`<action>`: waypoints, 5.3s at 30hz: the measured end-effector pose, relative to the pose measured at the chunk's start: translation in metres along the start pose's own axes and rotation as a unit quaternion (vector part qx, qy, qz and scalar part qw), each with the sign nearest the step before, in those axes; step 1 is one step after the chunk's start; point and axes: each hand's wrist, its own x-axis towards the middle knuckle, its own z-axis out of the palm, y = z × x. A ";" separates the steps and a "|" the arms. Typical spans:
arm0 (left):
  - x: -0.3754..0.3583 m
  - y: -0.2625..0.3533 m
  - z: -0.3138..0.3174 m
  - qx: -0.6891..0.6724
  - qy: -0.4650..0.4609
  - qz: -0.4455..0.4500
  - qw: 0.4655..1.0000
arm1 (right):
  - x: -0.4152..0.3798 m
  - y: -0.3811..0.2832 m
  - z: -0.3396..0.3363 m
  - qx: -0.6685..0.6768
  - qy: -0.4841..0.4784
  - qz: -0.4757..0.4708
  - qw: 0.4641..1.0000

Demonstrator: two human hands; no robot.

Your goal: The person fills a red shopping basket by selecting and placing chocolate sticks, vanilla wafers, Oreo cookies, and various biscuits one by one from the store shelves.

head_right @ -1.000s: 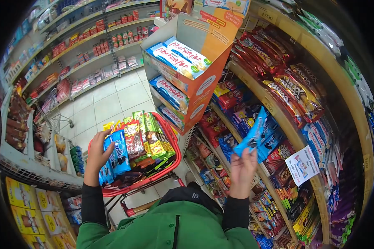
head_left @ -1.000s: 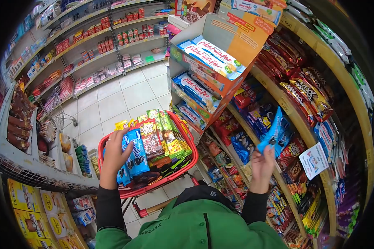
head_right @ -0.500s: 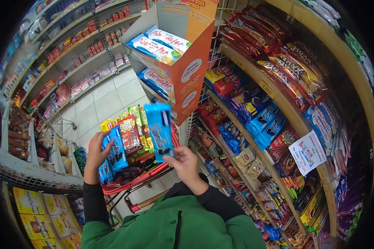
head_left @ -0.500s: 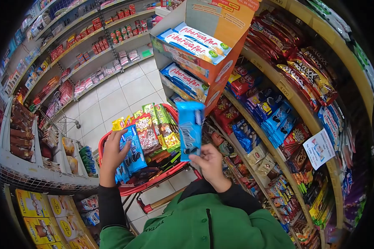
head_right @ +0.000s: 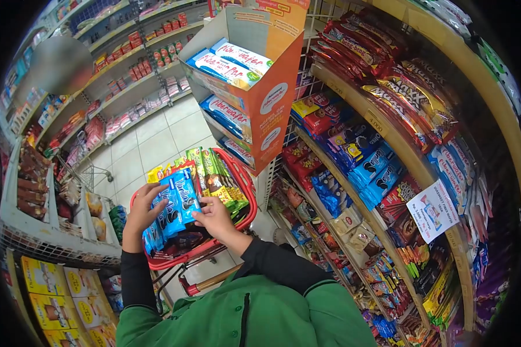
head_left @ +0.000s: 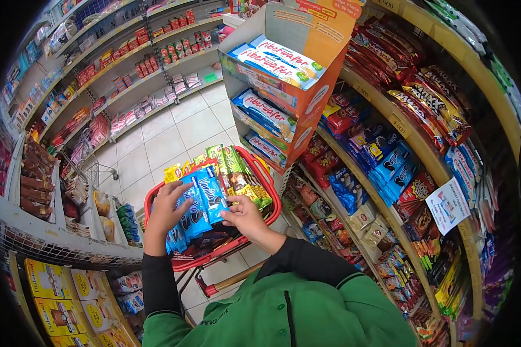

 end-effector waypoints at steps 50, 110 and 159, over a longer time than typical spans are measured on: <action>-0.015 0.015 0.000 -0.040 -0.148 -0.117 0.981 | -0.089 -0.160 -0.241 -0.489 0.673 0.004 0.554; -0.033 0.017 0.007 -0.010 -0.167 -0.067 0.984 | -0.017 -0.011 -0.057 -0.421 0.074 -0.156 0.891; -0.032 0.021 0.012 0.007 -0.168 -0.077 0.983 | -0.131 -0.126 -0.309 -0.229 0.650 -0.266 0.674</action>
